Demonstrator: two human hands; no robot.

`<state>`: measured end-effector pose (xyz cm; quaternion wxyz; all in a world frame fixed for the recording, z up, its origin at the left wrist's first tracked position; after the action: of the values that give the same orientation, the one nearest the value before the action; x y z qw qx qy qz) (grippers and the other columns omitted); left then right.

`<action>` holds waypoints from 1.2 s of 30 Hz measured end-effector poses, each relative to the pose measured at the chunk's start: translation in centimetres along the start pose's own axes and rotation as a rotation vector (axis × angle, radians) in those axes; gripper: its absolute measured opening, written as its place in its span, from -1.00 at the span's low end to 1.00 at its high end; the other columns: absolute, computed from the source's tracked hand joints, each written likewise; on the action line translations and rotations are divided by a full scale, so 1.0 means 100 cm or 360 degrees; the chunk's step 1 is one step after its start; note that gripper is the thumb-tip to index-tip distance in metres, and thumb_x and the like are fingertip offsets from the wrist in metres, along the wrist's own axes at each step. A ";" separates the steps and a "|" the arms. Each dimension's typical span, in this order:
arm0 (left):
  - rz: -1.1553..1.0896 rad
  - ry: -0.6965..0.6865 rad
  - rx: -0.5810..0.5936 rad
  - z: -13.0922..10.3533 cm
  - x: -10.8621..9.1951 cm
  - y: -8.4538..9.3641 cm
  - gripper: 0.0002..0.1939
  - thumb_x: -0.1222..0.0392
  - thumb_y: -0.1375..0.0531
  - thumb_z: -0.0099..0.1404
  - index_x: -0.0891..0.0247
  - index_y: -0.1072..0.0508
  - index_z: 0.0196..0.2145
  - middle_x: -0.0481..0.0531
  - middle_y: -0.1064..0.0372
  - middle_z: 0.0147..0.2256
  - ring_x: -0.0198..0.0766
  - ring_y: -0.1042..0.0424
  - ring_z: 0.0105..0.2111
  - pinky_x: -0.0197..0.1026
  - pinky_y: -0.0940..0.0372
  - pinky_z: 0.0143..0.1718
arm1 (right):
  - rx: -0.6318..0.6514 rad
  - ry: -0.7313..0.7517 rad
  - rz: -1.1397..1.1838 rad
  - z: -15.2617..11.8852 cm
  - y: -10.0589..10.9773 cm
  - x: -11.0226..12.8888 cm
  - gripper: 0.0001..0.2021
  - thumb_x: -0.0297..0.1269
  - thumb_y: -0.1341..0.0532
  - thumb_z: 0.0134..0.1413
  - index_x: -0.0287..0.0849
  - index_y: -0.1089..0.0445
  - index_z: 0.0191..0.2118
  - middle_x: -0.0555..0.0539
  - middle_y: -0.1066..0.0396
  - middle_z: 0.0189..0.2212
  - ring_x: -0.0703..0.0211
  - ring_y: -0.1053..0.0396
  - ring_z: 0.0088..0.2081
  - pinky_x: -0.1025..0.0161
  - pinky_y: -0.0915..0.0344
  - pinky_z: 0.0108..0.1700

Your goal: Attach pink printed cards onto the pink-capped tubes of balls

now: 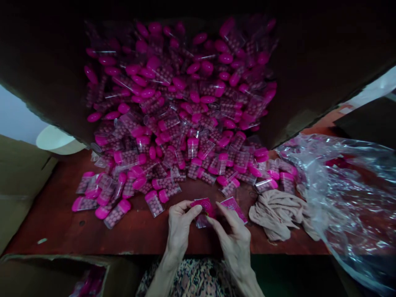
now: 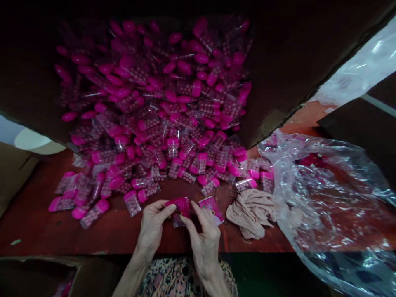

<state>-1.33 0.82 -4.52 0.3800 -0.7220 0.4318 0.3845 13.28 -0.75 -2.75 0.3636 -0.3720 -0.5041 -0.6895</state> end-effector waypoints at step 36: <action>-0.0560 0.0132 0.0084 -0.004 -0.019 -0.007 -0.86 0.28 -0.34 -0.06 0.33 -0.56 -0.45 0.02 -0.51 -0.49 -0.35 -0.41 -0.45 -0.30 -0.29 -0.29 | 0.0298 0.0123 -0.0046 0.019 -0.010 0.034 -0.80 -0.25 -0.11 0.13 -0.17 -0.46 -0.25 -0.11 -0.49 -0.39 0.13 -0.44 -0.37 0.28 -0.38 -0.34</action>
<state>-1.29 1.38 -2.51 0.4421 -0.7915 0.3239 0.2706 11.14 0.89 0.27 0.4059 -0.3021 -0.5572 -0.6584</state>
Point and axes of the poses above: each hand's wrist, its own z-axis towards the middle knuckle, its own y-axis out of the back of the hand, x = y × z, the point moved 5 cm from there along z, towards the middle knuckle
